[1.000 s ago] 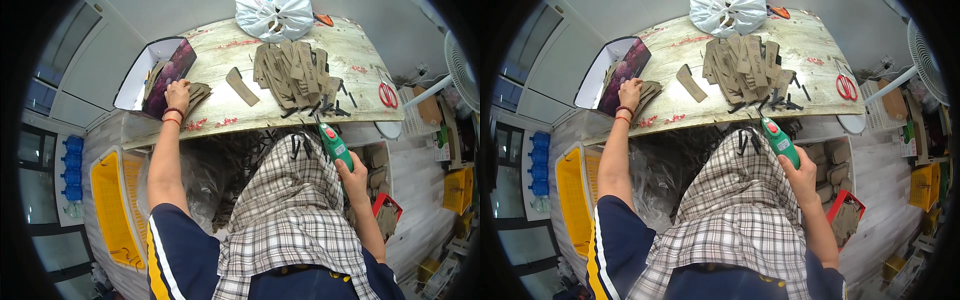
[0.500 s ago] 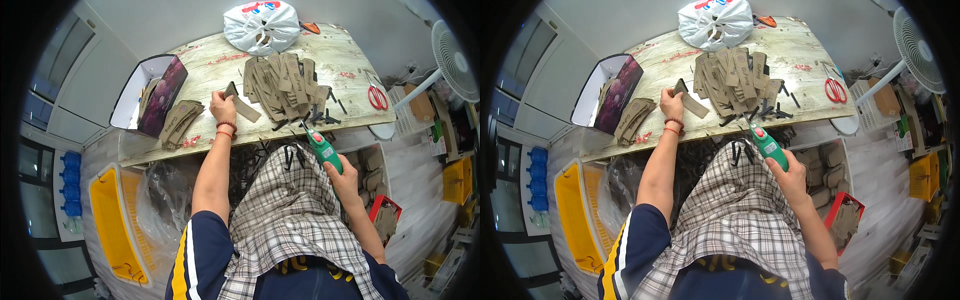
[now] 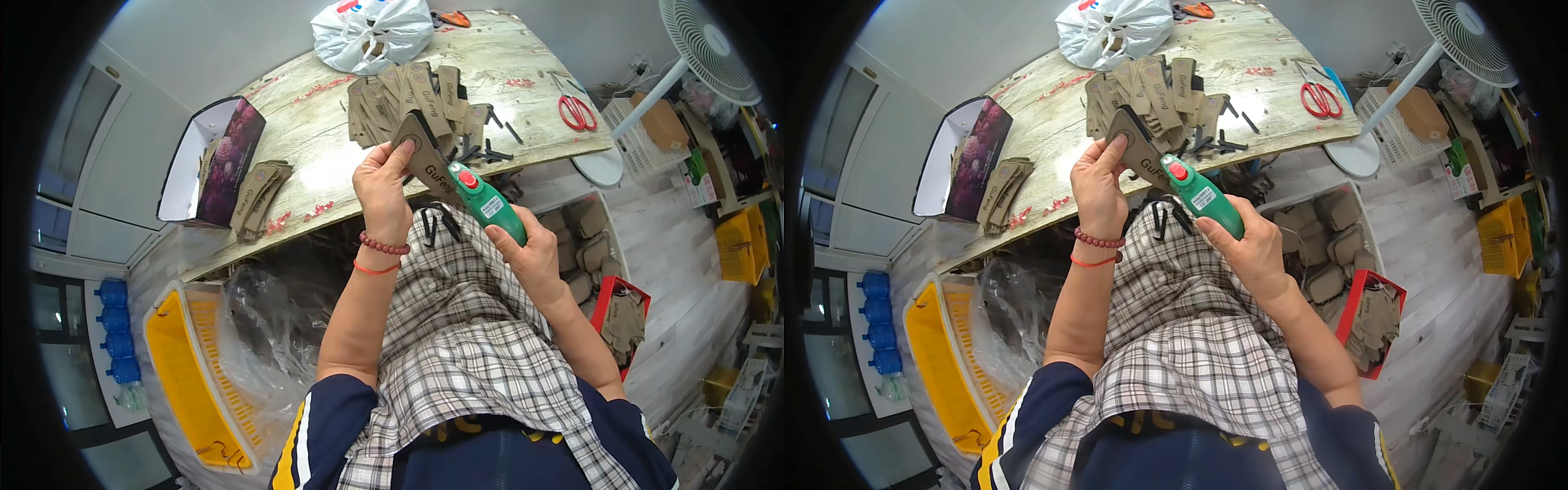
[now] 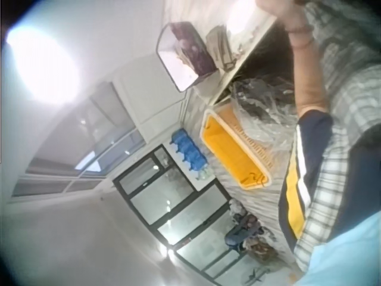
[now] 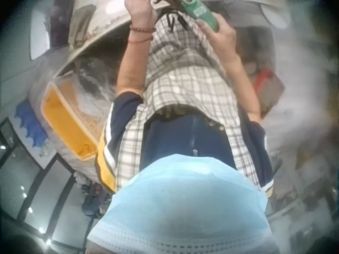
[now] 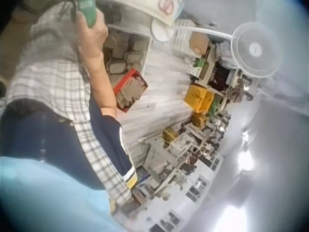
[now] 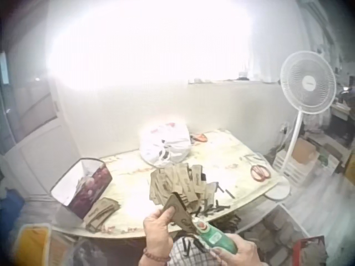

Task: The person uses a green rotary tool to trim the edges of multiple small cardboard pieces on a cluttered workbench. They handle each piece one at a time, rotating it to smooth the edges, then place it aside. The workspace includes a fan, scissors, and a box of finished pieces.

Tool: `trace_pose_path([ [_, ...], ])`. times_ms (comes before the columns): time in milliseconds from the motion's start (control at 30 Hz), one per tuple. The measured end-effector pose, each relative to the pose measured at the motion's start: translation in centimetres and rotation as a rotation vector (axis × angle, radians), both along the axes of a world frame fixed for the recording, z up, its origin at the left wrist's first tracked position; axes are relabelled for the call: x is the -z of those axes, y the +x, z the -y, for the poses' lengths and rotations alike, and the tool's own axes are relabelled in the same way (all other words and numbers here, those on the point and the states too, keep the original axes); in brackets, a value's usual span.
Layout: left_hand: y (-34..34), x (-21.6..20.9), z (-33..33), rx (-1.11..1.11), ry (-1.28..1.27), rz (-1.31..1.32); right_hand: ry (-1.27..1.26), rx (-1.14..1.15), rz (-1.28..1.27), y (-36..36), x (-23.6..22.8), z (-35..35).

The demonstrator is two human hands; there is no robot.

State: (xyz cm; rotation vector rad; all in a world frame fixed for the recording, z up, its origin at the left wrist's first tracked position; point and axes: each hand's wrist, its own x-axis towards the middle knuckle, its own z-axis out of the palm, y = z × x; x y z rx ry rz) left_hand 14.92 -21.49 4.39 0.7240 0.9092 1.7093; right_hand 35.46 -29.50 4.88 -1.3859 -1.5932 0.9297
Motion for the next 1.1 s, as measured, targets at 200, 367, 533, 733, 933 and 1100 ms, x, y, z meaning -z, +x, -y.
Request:
trace_pose_path([
  [200, 2.6, 0.9, 0.4, 0.087, -0.093, 0.073, 0.004, 0.034, -0.069, 1.3, 0.3, 0.8],
  [367, 3.6, 1.7, 1.0, 0.157, -0.139, 0.089, 0.041, 0.062, -0.078, 1.5, 0.6, 0.9],
  [533, 4.2, 1.8, 2.2, 0.198, -0.165, 0.063, 0.034, 0.075, -0.094, 1.3, 0.2, 0.8],
  [733, 3.1, 1.6, 3.1, 0.242, -0.100, -0.074, 0.024, 0.058, -0.077, 1.9, 0.1, 0.8],
  [933, 1.3, 1.3, 2.4, 0.220, -0.080, -0.113, 0.043, 0.033, -0.047, 2.3, 0.6, 0.9],
  [1100, 0.6, 0.8, 2.1, 0.213, -0.095, -0.238, 0.035, 0.006, -0.014, 2.3, 0.2, 0.7],
])
